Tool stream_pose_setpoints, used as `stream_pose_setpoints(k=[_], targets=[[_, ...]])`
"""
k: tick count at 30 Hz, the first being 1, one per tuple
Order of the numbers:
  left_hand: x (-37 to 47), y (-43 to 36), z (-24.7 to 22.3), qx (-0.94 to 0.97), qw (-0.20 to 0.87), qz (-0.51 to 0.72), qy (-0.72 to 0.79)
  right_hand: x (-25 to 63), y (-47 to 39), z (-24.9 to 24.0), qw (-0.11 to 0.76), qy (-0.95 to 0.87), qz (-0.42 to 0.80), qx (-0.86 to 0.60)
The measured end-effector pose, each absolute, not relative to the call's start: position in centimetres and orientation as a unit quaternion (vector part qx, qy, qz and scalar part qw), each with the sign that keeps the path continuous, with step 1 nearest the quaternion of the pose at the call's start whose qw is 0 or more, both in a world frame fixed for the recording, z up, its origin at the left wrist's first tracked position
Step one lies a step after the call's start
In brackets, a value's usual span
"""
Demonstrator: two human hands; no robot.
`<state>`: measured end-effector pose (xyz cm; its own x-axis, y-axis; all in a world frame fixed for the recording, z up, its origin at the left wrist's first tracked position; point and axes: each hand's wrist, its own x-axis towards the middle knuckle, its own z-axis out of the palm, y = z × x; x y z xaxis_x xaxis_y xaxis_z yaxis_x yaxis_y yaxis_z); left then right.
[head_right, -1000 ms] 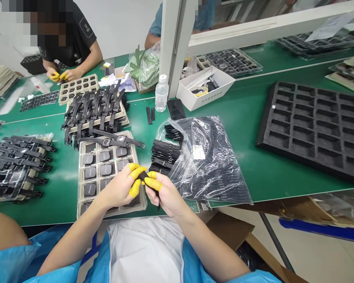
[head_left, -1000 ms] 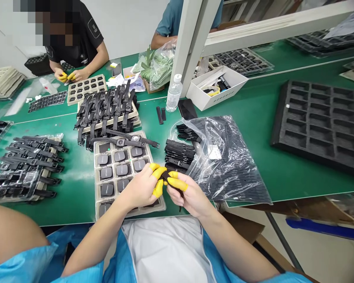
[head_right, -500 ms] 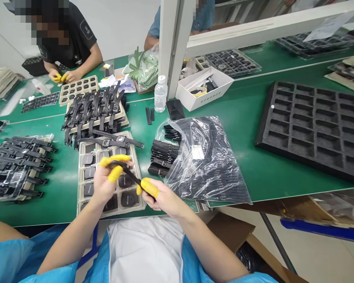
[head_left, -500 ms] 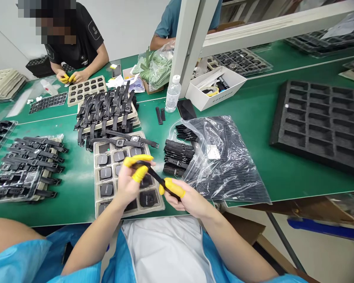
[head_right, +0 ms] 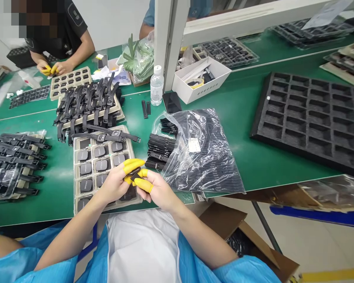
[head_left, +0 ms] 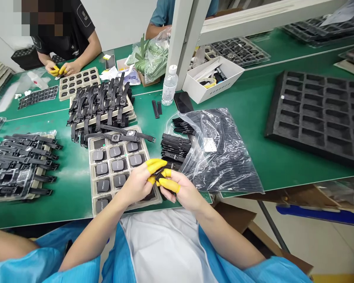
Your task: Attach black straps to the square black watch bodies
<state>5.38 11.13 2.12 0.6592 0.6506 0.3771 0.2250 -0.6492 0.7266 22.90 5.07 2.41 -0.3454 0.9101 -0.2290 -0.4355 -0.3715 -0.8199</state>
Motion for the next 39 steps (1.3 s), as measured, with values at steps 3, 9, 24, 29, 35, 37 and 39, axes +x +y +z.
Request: stream_pose_setpoints(k=[3,9,24,29,35,37,39], targets=[[5.0,11.3,2.0,0.86,0.306,0.316,0.258,22.7,5.0,2.1,0.48,-0.27,0.764,-0.337],[5.2,11.1,2.0,0.874,0.272,0.301,0.266,22.4,5.0,2.1,0.5,-0.182,0.788,-0.312],[4.9,11.4,3.2,0.929,0.204,0.207,0.229,23.0,5.1,1.8,0.45,-0.207,0.789,-0.364],[4.9,11.2,4.7,0.914,0.259,0.222,0.217,23.4,4.7,1.2,0.499,-0.327,0.713,-0.368],[2.1,10.7,9.5,0.95,0.065,0.119,0.281,26.1,4.3,1.4,0.402,-0.634,0.486,-0.447],[0.7,10.9,11.0,0.96,0.014,0.06,0.272,26.7,4.1,1.4,0.345,-0.699,0.443,-0.443],[-0.8,11.2,12.0,0.963,-0.002,0.0,0.269,27.0,4.1,1.1,0.318,-0.733,0.411,-0.439]])
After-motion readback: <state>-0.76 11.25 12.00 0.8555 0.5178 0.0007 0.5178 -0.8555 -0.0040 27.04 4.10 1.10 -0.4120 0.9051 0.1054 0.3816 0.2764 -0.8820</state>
